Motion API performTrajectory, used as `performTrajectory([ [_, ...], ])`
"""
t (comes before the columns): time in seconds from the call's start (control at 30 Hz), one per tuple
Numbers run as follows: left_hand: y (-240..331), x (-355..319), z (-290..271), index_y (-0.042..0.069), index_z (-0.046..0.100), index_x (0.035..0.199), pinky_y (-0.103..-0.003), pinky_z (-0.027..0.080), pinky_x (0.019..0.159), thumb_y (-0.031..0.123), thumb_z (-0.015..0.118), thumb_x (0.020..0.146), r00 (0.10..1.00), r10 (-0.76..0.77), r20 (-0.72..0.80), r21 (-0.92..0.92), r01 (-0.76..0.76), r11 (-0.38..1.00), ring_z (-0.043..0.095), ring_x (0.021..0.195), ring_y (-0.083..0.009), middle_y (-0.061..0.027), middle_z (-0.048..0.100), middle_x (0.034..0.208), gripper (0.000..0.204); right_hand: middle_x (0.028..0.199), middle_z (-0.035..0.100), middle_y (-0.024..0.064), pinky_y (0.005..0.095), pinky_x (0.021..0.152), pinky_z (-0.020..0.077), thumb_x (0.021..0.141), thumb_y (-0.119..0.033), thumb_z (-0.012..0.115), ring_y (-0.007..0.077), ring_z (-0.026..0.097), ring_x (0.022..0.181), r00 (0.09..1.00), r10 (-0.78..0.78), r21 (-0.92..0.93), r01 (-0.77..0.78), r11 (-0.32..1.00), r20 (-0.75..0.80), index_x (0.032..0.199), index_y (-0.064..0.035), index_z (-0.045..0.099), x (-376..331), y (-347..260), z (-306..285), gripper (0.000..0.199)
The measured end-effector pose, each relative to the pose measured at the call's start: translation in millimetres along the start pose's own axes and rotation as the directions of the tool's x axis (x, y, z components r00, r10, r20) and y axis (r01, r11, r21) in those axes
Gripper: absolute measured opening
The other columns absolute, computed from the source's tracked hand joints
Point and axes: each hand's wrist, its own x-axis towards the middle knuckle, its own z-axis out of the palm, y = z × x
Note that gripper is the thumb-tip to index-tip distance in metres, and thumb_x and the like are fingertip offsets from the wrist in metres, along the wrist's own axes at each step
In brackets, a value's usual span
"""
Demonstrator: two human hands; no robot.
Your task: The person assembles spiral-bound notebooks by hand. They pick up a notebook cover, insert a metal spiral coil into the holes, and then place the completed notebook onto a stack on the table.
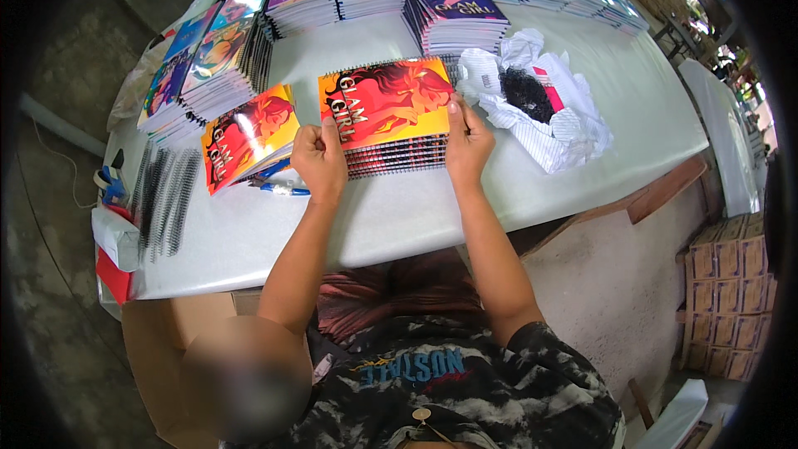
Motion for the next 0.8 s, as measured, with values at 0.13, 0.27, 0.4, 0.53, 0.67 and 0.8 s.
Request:
performTrajectory([
  [0.13,7,4,1,0.004,0.047,0.067,-0.025,0.033,0.046,0.016,0.065,0.080,0.992,-0.120,-0.045,-0.008,0.119,0.993,0.036,0.047,-0.0076,0.0011,0.045,0.052,0.025,0.101,0.064,0.0153,0.0265,0.074,0.0479,0.083,-0.013,0.062,0.0160,0.061,0.088,0.998,-0.038,-0.007,0.038,0.999,-0.050,0.097,0.0040,0.064,-4,6,1,0.023],
  [0.27,5,6,-9,0.003,0.050,0.076,-0.027,0.039,0.054,0.015,0.064,0.078,0.991,-0.131,-0.006,0.050,0.131,0.990,0.046,0.055,-0.0118,-0.0031,0.051,0.061,0.018,0.101,0.064,0.0164,0.0272,0.073,0.0485,0.082,-0.009,0.062,0.0187,0.061,0.088,0.998,-0.039,-0.028,0.038,0.999,-0.044,0.095,0.0043,0.064,-5,2,3,0.019],
  [0.4,-11,40,-47,0.002,0.055,0.093,-0.036,0.043,0.076,0.014,0.062,0.076,0.957,0.230,0.178,0.443,-0.286,0.850,0.054,0.085,-0.0225,-0.0112,0.057,0.091,0.023,0.106,0.061,0.0173,0.0325,0.083,0.0443,0.082,-0.010,0.060,0.0255,0.058,0.095,0.977,-0.214,-0.177,0.210,0.962,-0.006,0.098,0.0026,0.062,-4,3,-9,0.021],
  [0.53,-50,61,-115,0.003,0.051,0.118,-0.040,0.036,0.096,0.020,0.057,0.076,0.861,0.185,0.474,0.672,-0.490,0.555,0.046,0.114,-0.0296,-0.0149,0.050,0.122,0.045,0.116,0.055,0.0174,0.0401,0.097,0.0309,0.085,-0.014,0.054,0.0317,0.045,0.113,0.910,-0.412,-0.352,0.401,0.846,0.046,0.106,0.0000,0.058,-7,-12,-9,0.026],
  [0.67,-18,63,-138,0.005,0.050,0.120,-0.040,0.041,0.088,0.022,0.054,0.082,0.792,-0.159,0.589,0.687,-0.388,0.614,0.053,0.104,-0.0322,-0.0162,0.054,0.117,0.042,0.125,0.049,0.0173,0.0435,0.101,0.0219,0.086,-0.016,0.050,0.0341,0.036,0.119,0.858,-0.511,-0.435,0.477,0.764,0.043,0.112,0.0013,0.054,-8,-18,-17,0.032],
  [0.8,29,51,-161,0.000,0.050,0.116,-0.036,0.043,0.079,0.018,0.050,0.089,0.940,-0.090,0.330,0.179,0.031,0.983,0.057,0.091,-0.0233,-0.0102,0.059,0.102,0.033,0.129,0.045,0.0146,0.0419,0.102,0.0225,0.083,-0.017,0.056,0.0279,0.034,0.122,0.946,-0.319,0.000,0.320,0.948,0.056,0.118,-0.0005,0.050,-43,-71,-2,0.038],
])
